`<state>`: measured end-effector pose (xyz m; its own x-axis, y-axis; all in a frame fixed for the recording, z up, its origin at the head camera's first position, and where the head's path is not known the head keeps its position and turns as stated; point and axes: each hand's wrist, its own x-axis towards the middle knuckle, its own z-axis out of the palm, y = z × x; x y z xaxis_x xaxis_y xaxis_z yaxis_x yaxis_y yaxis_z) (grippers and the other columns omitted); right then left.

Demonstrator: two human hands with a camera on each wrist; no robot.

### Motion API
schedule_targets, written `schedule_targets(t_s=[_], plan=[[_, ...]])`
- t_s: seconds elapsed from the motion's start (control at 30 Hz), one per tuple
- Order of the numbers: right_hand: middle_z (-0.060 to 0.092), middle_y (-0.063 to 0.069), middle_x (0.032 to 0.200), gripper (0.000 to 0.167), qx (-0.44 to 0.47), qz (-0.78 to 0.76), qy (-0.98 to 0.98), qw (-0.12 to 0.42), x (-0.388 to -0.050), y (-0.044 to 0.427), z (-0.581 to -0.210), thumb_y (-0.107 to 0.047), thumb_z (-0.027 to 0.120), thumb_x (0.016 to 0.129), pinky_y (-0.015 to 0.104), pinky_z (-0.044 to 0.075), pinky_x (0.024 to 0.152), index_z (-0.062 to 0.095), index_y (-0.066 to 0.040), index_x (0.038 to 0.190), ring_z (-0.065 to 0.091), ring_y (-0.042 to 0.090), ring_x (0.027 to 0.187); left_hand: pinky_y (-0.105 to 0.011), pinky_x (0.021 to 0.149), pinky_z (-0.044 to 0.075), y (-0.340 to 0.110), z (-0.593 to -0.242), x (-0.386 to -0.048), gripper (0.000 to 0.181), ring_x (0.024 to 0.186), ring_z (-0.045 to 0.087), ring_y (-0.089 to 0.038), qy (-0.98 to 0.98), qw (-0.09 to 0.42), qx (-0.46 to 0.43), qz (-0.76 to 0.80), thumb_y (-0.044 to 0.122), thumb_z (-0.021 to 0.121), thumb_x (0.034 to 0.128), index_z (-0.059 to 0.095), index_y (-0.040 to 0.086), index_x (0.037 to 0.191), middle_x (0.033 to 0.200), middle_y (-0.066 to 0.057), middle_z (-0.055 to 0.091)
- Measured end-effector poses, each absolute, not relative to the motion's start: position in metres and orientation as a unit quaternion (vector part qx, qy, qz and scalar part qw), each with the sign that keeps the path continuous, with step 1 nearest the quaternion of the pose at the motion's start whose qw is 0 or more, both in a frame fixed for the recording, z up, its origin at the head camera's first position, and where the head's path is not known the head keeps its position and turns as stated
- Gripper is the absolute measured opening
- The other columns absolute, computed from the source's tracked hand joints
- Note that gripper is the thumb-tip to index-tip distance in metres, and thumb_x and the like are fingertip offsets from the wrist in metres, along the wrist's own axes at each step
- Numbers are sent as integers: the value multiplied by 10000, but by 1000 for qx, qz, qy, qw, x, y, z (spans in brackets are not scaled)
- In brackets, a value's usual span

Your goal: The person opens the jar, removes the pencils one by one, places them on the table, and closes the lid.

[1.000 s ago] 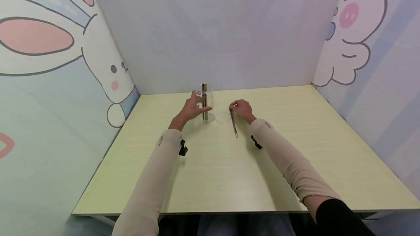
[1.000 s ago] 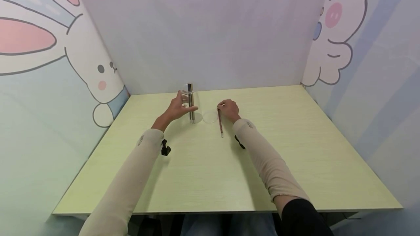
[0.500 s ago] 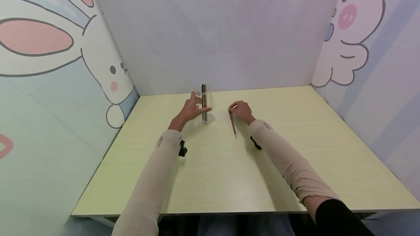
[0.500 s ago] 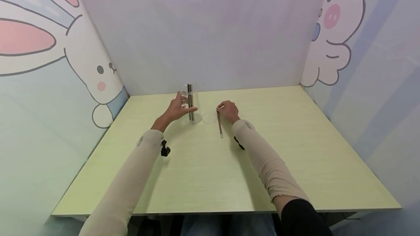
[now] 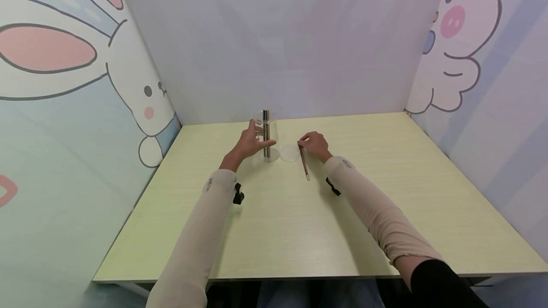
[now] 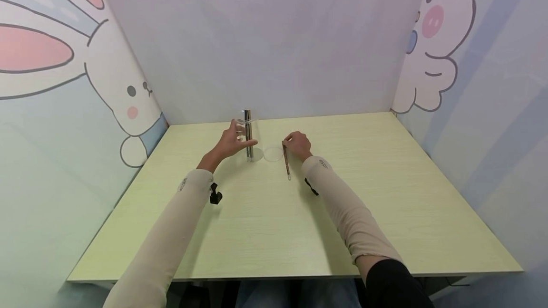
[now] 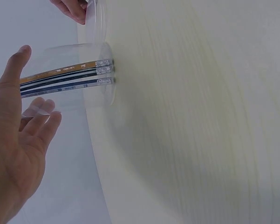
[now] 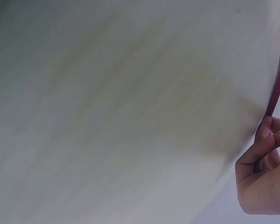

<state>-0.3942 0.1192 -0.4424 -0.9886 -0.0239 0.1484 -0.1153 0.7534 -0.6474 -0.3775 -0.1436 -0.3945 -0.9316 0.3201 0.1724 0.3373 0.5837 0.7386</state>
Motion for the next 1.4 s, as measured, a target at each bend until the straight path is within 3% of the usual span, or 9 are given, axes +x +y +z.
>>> schedule_targets(t_s=[0.27,0.63,1.4], plan=[[773,135,1045,247,44,353,-932,70,-396,123,-440,-237,676,1019,311,459,595,787,-58,1148,692,288,848,-520,1074,485,-144,-397,-380,816,1375,522,-374,-890,8,-182,-419,396,819,913,276,94,1442,1526,-221,490],[770,80,1172,366,72,330,-938,79,-411,133,-412,-351,718,991,331,535,624,753,-103,1257,737,263,997,-520,1071,486,-143,-395,-385,841,1355,532,-390,-889,0,-183,-419,373,823,914,264,53,1455,1513,-231,493],[776,110,1137,308,154,308,-928,145,-405,111,-326,-304,741,987,404,566,659,768,-116,1229,743,266,965,-539,1084,474,-142,-395,-393,873,1369,518,-403,-882,2,-193,-430,379,835,902,264,28,1461,1496,-257,501]])
